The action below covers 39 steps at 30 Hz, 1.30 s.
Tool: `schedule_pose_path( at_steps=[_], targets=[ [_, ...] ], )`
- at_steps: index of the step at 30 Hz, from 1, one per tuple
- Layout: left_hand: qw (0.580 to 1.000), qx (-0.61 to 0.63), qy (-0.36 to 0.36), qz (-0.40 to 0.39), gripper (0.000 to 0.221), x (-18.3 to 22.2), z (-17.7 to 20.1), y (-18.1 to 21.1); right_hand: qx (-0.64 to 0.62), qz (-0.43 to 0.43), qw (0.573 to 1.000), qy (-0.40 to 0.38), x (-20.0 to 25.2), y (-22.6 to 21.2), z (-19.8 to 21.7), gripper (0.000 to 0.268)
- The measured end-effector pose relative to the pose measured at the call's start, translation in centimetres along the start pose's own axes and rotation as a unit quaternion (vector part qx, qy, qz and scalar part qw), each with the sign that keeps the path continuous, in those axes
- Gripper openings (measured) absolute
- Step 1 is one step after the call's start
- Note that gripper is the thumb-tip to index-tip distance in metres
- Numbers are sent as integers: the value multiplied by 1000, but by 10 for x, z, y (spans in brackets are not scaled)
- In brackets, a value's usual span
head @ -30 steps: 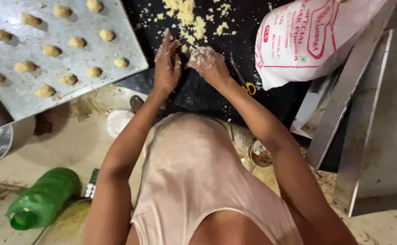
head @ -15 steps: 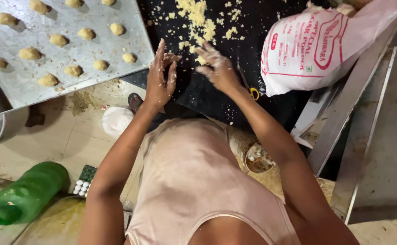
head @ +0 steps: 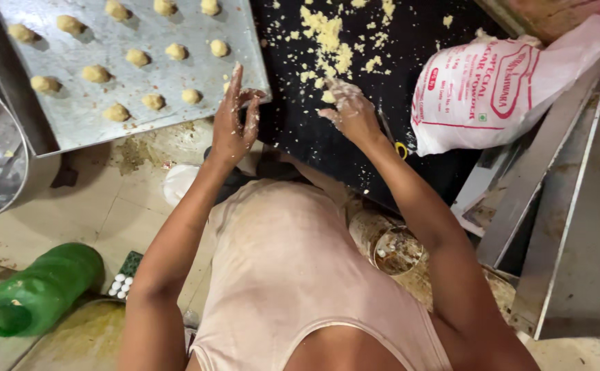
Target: The person forms small balls of dough by hand and arranges them in rows on a metal baking tray.
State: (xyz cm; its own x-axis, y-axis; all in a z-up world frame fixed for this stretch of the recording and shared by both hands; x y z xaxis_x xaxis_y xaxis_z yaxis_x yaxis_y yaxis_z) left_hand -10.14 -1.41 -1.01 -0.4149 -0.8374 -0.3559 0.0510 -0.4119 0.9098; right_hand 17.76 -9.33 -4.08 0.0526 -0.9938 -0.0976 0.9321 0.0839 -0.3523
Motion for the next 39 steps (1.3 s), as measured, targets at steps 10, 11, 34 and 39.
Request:
schedule_pose_path(
  at_steps=[10, 11, 34, 39],
  targets=[
    [991, -38, 94, 87, 60, 36, 133, -38, 6, -78, 994, 70, -8, -23, -22, 14],
    [988, -71, 108, 79, 58, 39, 153, -42, -5, -92, 994, 65, -10, -28, -17, 17],
    [882, 135, 337, 299, 37, 136, 337, -155, -163, 210, 952, -149, -209, -397, -226, 50],
    [918, 21, 259, 299, 42, 131, 346, -147, -193, 87, 968, -136, -196, -313, -141, 28]
  ],
)
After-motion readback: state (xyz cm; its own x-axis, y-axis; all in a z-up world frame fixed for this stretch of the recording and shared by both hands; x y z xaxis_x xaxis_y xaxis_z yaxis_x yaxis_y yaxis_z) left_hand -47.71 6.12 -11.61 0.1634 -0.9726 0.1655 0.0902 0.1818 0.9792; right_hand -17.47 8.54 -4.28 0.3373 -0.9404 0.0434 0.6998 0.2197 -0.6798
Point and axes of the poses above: each hand's wrist, its own x-axis away from the middle knuckle, its own z-axis out of the back of the hand, y = z × x, the point moved 4 cm from there along -x, towards the middle knuckle, and after that the axes turned 3 degrees about -z, right-handed, at the moved point
